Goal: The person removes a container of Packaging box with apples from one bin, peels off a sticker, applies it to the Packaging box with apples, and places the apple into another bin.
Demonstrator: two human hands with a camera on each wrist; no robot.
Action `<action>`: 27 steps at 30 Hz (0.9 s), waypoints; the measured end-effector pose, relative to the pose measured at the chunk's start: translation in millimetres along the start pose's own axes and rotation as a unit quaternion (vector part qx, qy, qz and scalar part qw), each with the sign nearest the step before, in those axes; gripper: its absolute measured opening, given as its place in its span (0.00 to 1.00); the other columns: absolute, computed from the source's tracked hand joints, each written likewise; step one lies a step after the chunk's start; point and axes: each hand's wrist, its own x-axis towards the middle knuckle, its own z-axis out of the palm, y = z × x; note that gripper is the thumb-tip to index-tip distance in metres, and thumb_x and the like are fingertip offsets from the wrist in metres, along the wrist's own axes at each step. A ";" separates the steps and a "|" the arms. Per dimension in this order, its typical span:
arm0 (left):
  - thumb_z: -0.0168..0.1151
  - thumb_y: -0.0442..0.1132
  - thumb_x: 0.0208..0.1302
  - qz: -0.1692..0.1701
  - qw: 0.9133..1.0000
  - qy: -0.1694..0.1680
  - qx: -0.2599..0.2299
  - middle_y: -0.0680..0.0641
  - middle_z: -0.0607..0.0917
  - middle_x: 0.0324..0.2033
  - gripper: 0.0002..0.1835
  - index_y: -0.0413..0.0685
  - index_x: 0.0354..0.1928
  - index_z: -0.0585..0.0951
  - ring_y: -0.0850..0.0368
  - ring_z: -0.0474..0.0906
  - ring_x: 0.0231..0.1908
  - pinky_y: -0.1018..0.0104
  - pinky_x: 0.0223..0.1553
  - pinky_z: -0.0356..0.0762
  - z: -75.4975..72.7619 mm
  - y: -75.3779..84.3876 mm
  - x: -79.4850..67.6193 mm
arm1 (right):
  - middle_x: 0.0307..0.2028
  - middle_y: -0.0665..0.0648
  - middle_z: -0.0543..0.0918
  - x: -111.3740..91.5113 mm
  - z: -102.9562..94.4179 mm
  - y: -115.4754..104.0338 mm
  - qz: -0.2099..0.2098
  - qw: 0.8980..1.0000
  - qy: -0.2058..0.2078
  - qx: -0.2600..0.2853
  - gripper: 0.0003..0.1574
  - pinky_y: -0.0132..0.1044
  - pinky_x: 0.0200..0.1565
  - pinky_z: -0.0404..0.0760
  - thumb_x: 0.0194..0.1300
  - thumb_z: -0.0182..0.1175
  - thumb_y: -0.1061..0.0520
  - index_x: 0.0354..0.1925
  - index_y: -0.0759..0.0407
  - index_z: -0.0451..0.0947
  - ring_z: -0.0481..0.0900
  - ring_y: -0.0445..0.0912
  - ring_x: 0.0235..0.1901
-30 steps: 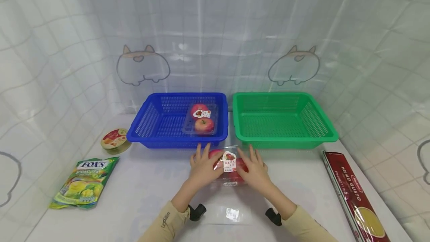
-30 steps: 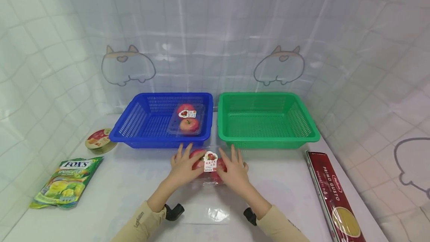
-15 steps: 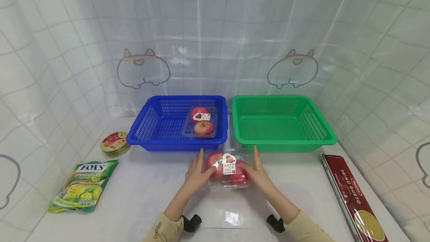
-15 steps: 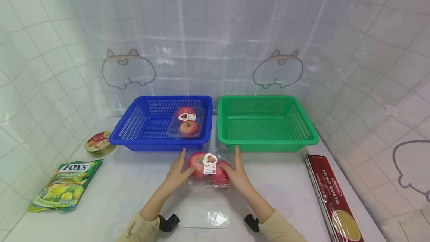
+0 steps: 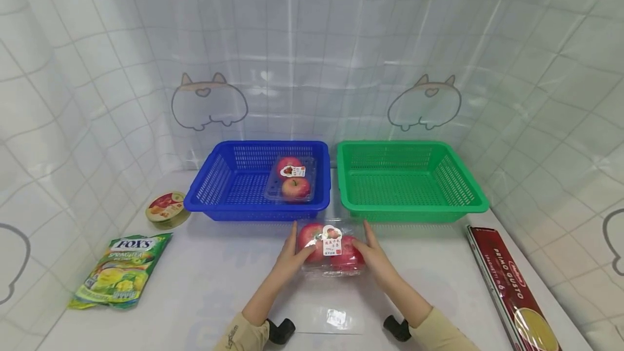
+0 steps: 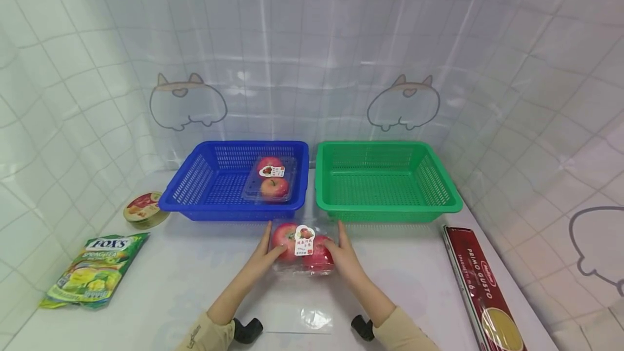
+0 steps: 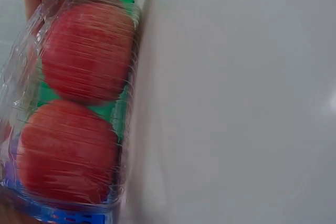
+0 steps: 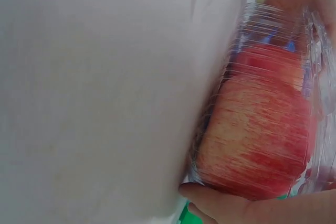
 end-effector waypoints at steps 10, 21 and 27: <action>0.55 0.49 0.62 0.018 0.999 -0.001 -0.052 0.31 0.44 0.69 0.46 0.42 0.72 0.40 0.34 0.40 0.68 0.41 0.65 0.43 -2.2 8.1 -18.2 | 0.70 0.68 0.39 -15.0 6.0 -9.2 0.009 1.000 0.016 0.013 0.47 0.62 0.64 0.40 0.65 0.50 0.57 0.72 0.59 0.36 0.35 0.66 0.68; 0.56 0.42 0.61 -0.006 0.996 -0.007 -0.087 0.28 0.45 0.67 0.42 0.41 0.70 0.44 0.29 0.46 0.65 0.38 0.61 0.53 -10.7 15.7 -28.9 | 0.69 0.70 0.47 -26.9 3.6 -18.2 0.005 0.999 0.028 0.022 0.33 0.50 0.53 0.71 0.73 0.37 0.56 0.72 0.57 0.43 0.61 0.65 0.58; 0.50 0.44 0.63 -0.053 0.983 -0.022 -0.172 0.25 0.46 0.64 0.32 0.49 0.64 0.47 0.24 0.50 0.61 0.40 0.44 0.74 -20.7 14.2 -30.0 | 0.67 0.72 0.52 -32.4 -0.4 -26.4 -0.011 1.000 0.017 -0.004 0.31 0.61 0.61 0.57 0.73 0.39 0.57 0.71 0.59 0.48 0.49 0.66 0.66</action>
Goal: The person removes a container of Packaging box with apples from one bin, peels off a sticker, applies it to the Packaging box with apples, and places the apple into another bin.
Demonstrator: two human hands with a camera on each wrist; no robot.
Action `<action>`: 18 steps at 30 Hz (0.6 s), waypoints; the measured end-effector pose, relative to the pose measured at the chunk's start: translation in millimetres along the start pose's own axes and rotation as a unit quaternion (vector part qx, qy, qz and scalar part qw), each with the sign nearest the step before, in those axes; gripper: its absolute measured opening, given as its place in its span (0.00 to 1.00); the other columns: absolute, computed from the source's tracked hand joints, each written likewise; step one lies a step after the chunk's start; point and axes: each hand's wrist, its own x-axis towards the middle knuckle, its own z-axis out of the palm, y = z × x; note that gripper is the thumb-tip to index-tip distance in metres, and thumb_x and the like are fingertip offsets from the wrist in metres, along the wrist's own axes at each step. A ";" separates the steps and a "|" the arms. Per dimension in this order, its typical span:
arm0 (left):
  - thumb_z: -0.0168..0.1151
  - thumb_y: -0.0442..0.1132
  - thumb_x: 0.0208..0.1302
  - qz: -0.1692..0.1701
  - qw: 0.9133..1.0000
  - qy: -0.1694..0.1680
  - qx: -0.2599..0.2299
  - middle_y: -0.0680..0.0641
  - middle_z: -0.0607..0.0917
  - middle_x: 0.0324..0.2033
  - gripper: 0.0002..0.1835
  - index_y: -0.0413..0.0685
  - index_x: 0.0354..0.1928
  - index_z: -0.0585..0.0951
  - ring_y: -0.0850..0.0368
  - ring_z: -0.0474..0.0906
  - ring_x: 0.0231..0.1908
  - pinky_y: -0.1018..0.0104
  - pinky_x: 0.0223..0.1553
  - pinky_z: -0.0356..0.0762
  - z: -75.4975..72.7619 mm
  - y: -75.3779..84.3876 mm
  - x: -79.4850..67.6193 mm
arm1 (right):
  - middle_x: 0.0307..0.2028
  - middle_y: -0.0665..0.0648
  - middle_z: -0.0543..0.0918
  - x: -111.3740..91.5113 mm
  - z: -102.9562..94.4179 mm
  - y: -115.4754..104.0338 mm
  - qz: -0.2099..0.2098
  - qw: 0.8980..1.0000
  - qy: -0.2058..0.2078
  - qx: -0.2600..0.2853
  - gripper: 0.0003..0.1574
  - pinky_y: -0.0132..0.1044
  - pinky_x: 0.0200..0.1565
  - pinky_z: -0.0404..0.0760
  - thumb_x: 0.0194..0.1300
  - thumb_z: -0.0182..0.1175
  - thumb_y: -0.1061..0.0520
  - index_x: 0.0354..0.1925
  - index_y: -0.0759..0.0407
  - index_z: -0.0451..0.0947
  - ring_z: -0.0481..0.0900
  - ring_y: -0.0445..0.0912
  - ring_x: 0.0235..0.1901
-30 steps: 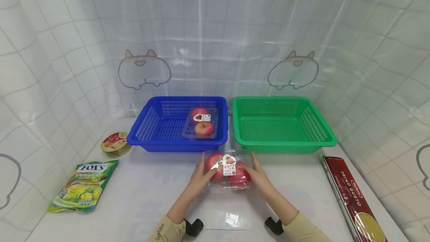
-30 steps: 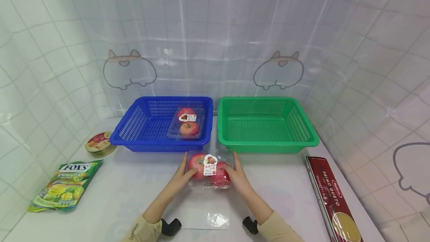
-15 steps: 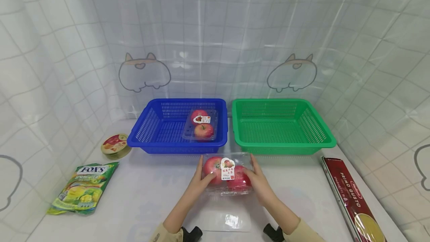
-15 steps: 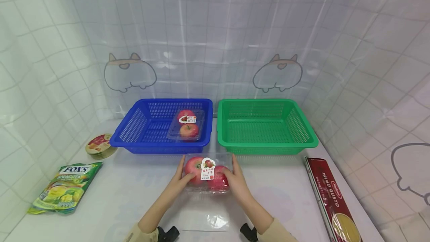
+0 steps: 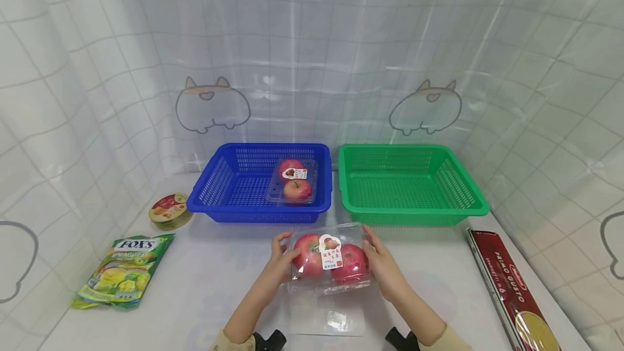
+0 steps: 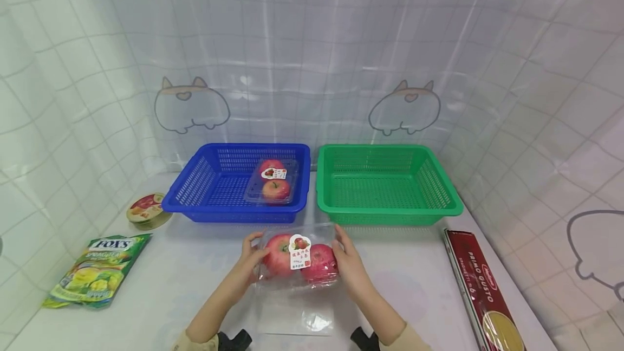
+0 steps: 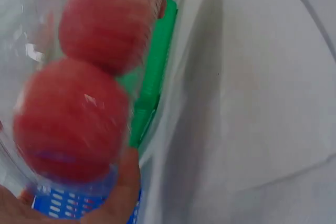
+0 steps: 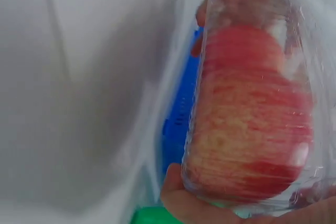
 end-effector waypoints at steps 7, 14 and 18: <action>0.46 0.52 0.63 -0.022 0.996 -0.072 -0.053 0.29 0.56 0.61 0.35 0.56 0.65 0.41 0.37 0.69 0.52 0.51 0.41 0.76 -12.0 -0.1 -4.0 | 0.67 0.70 0.53 -2.0 -10.8 -14.9 0.002 1.000 -0.031 -0.001 0.30 0.61 0.58 0.62 0.71 0.42 0.56 0.69 0.59 0.53 0.51 0.65 0.66; 0.43 0.54 0.65 -0.026 0.990 -0.125 -0.056 0.32 0.55 0.62 0.34 0.53 0.68 0.45 0.46 0.71 0.49 0.53 0.45 0.73 -20.5 4.0 -7.4 | 0.68 0.67 0.52 3.6 -25.0 -24.7 0.001 0.991 -0.137 0.011 0.32 0.51 0.47 0.75 0.70 0.45 0.54 0.69 0.59 0.55 0.62 0.63 0.60; 0.42 0.52 0.65 -0.024 0.979 -0.195 -0.045 0.36 0.59 0.61 0.32 0.49 0.68 0.51 0.48 0.70 0.52 0.54 0.49 0.72 -24.2 6.2 -8.3 | 0.69 0.66 0.50 7.7 -29.3 -28.8 0.003 0.980 -0.197 0.019 0.33 0.43 0.40 0.79 0.70 0.46 0.53 0.69 0.59 0.54 0.74 0.51 0.49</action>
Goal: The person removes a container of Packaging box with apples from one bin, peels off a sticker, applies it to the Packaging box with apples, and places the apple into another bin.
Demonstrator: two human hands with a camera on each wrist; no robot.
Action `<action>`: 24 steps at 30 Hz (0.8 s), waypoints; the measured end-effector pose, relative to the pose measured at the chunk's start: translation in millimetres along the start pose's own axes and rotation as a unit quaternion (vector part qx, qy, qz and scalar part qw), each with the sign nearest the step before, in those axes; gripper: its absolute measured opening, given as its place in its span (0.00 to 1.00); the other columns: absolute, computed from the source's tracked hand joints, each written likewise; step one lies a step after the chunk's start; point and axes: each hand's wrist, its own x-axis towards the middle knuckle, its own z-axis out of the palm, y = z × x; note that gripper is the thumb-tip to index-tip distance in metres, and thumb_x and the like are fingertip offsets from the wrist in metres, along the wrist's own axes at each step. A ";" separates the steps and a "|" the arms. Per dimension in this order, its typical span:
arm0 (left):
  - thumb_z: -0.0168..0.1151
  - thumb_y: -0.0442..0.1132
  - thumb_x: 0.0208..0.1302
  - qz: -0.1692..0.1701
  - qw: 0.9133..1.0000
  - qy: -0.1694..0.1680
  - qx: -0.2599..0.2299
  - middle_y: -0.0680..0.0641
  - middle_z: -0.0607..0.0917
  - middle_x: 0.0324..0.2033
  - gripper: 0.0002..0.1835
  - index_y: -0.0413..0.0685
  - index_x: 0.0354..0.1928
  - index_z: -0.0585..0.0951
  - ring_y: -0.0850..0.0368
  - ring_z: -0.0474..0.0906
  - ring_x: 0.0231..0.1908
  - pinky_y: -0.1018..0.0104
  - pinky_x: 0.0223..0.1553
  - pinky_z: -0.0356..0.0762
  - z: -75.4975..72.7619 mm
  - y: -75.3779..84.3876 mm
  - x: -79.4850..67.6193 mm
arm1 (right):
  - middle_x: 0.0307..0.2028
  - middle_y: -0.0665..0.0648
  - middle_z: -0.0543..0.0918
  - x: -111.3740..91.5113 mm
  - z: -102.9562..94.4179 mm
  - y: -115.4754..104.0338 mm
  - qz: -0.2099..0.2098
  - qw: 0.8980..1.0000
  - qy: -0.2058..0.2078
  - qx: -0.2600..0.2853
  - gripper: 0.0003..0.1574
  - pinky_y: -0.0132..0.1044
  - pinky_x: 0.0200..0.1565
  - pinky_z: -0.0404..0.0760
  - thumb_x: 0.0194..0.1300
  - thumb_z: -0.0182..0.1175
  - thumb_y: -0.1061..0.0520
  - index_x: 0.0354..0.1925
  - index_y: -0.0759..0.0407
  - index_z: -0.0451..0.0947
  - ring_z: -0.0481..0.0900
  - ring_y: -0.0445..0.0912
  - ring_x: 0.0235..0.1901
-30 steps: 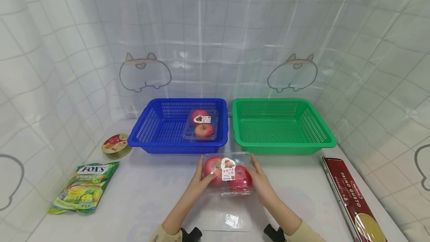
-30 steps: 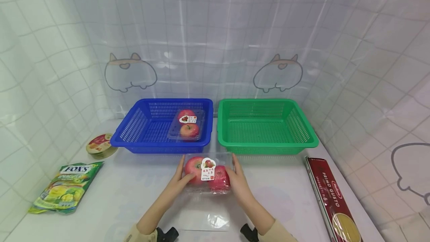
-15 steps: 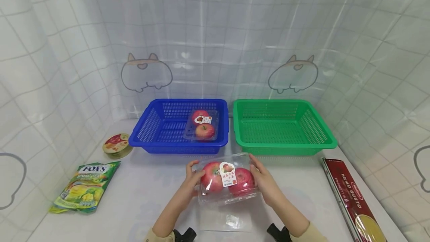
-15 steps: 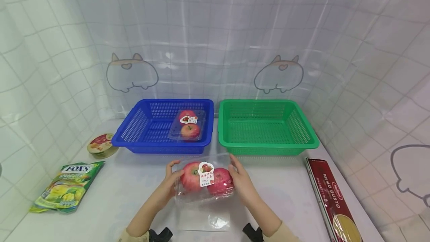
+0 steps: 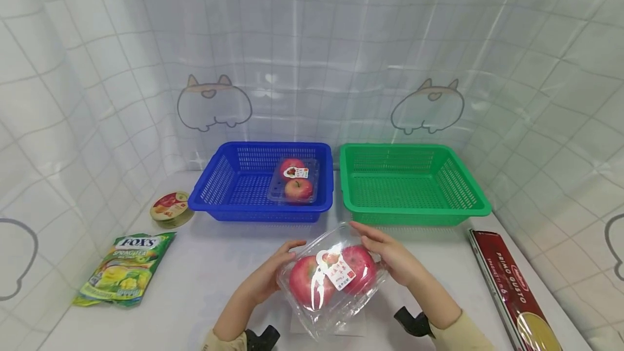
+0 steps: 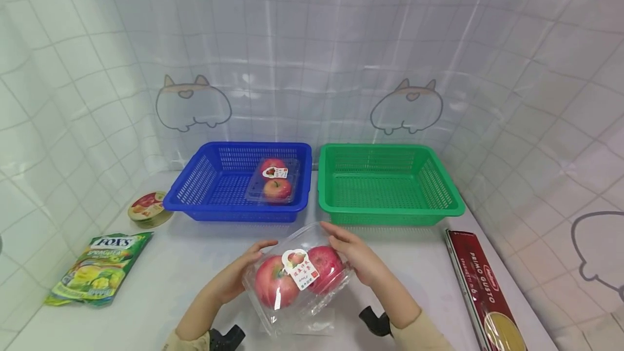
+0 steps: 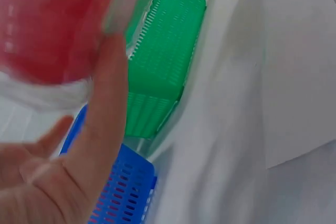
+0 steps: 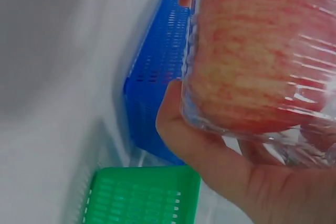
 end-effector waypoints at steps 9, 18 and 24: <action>0.47 0.49 0.63 0.018 0.992 -0.118 0.039 0.37 0.47 0.69 0.37 0.56 0.72 0.46 0.43 0.57 0.63 0.50 0.58 0.66 -5.4 3.3 -5.8 | 0.66 0.68 0.57 8.3 -2.8 -3.6 0.008 0.998 -0.055 -0.001 0.31 0.44 0.40 0.80 0.70 0.46 0.55 0.68 0.59 0.56 0.77 0.46 0.46; 0.44 0.49 0.64 0.032 0.991 -0.107 0.071 0.40 0.39 0.71 0.36 0.55 0.72 0.46 0.35 0.36 0.68 0.39 0.62 0.53 -1.3 6.6 -8.8 | 0.66 0.66 0.60 17.2 -3.8 -6.5 0.020 0.999 -0.016 -0.023 0.31 0.49 0.45 0.78 0.68 0.49 0.52 0.66 0.58 0.61 0.66 0.59 0.59; 0.43 0.48 0.63 0.049 0.995 -0.070 0.057 0.39 0.39 0.70 0.36 0.55 0.72 0.48 0.35 0.40 0.67 0.39 0.62 0.52 -0.2 7.9 -10.8 | 0.66 0.65 0.61 22.9 0.9 -9.6 0.008 0.998 0.054 -0.011 0.32 0.56 0.50 0.73 0.67 0.50 0.50 0.66 0.61 0.60 0.56 0.63 0.64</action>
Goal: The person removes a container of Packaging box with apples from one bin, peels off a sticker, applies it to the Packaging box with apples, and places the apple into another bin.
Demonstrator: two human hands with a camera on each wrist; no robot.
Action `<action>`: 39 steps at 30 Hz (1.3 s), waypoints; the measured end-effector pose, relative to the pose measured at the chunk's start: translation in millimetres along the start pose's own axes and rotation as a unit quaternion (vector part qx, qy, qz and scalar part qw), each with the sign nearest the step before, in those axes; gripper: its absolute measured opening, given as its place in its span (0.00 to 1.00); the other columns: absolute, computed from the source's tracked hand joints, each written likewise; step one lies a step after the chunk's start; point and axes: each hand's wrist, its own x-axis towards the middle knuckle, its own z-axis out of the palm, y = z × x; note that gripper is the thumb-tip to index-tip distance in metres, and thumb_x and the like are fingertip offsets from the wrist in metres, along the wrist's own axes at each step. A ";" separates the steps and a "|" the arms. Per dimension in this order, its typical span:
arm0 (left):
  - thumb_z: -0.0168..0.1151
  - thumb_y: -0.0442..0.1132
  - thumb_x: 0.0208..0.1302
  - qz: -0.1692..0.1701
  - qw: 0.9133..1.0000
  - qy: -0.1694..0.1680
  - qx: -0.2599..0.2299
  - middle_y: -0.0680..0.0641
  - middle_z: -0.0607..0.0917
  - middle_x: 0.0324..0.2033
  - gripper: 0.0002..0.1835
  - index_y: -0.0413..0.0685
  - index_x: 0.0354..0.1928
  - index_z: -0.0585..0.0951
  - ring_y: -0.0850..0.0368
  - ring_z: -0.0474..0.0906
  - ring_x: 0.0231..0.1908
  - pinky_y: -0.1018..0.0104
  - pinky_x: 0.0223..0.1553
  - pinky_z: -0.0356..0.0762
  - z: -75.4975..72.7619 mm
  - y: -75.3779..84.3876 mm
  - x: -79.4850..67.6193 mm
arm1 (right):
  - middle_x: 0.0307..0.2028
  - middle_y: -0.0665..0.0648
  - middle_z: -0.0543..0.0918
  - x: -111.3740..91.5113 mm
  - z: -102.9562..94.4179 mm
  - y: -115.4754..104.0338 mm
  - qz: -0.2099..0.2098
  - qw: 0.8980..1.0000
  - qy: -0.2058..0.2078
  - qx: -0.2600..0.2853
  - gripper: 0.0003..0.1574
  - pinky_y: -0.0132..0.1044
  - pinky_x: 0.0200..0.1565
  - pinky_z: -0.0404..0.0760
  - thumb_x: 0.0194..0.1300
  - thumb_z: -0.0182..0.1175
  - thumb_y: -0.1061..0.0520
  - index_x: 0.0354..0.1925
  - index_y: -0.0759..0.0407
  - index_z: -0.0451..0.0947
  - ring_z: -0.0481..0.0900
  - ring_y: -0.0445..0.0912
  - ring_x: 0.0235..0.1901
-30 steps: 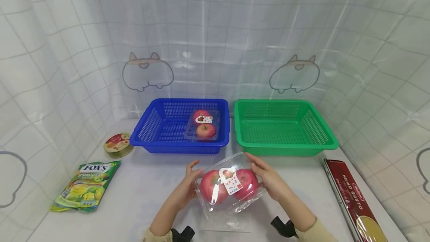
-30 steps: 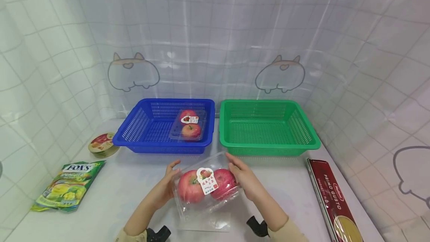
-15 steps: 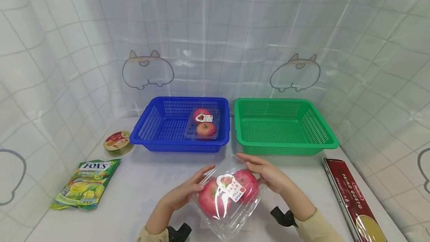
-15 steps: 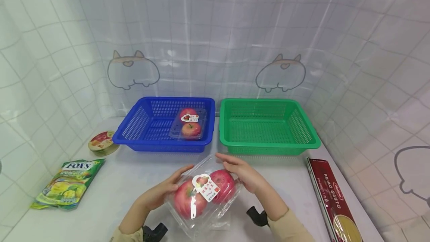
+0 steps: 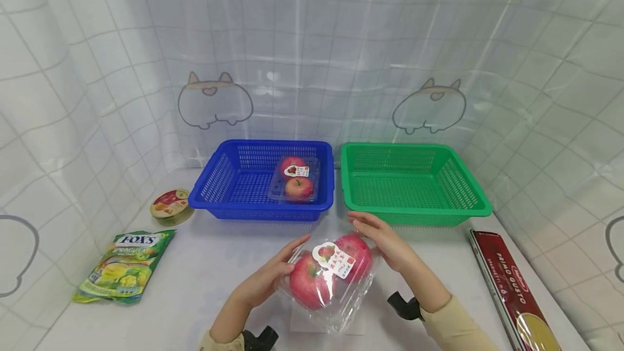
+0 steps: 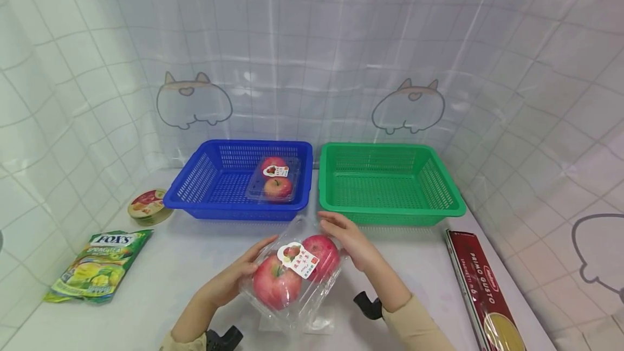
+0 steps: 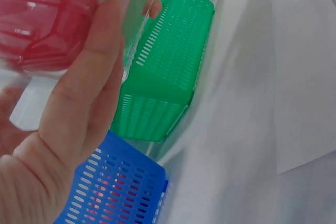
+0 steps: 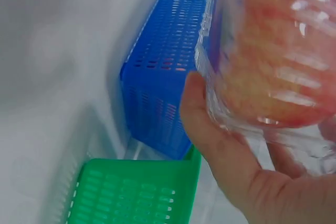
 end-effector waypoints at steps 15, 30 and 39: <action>0.40 0.47 0.64 0.033 0.986 0.157 -0.036 0.39 0.41 0.70 0.34 0.61 0.72 0.46 0.33 0.46 0.65 0.40 0.56 0.62 1.1 5.0 -5.2 | 0.70 0.62 0.48 -15.1 35.6 -9.9 -0.078 0.994 0.073 -0.020 0.37 0.57 0.54 0.69 0.67 0.51 0.51 0.70 0.48 0.50 0.53 0.63 0.66; 0.39 0.42 0.66 0.106 0.962 0.251 -0.003 0.41 0.40 0.71 0.32 0.54 0.72 0.47 0.37 0.47 0.66 0.42 0.60 0.56 1.8 26.9 -14.1 | 0.71 0.59 0.48 -17.9 65.7 -16.7 -0.062 0.998 0.030 -0.008 0.40 0.45 0.37 0.78 0.66 0.53 0.51 0.71 0.39 0.47 0.64 0.64 0.60; 0.39 0.45 0.68 0.097 0.954 0.283 0.024 0.45 0.38 0.71 0.31 0.59 0.72 0.47 0.37 0.45 0.67 0.39 0.57 0.61 -2.1 35.2 -22.6 | 0.70 0.65 0.41 -9.8 75.6 -24.5 -0.056 0.995 -0.020 0.084 0.41 0.52 0.40 0.80 0.66 0.51 0.55 0.71 0.43 0.45 0.52 0.69 0.64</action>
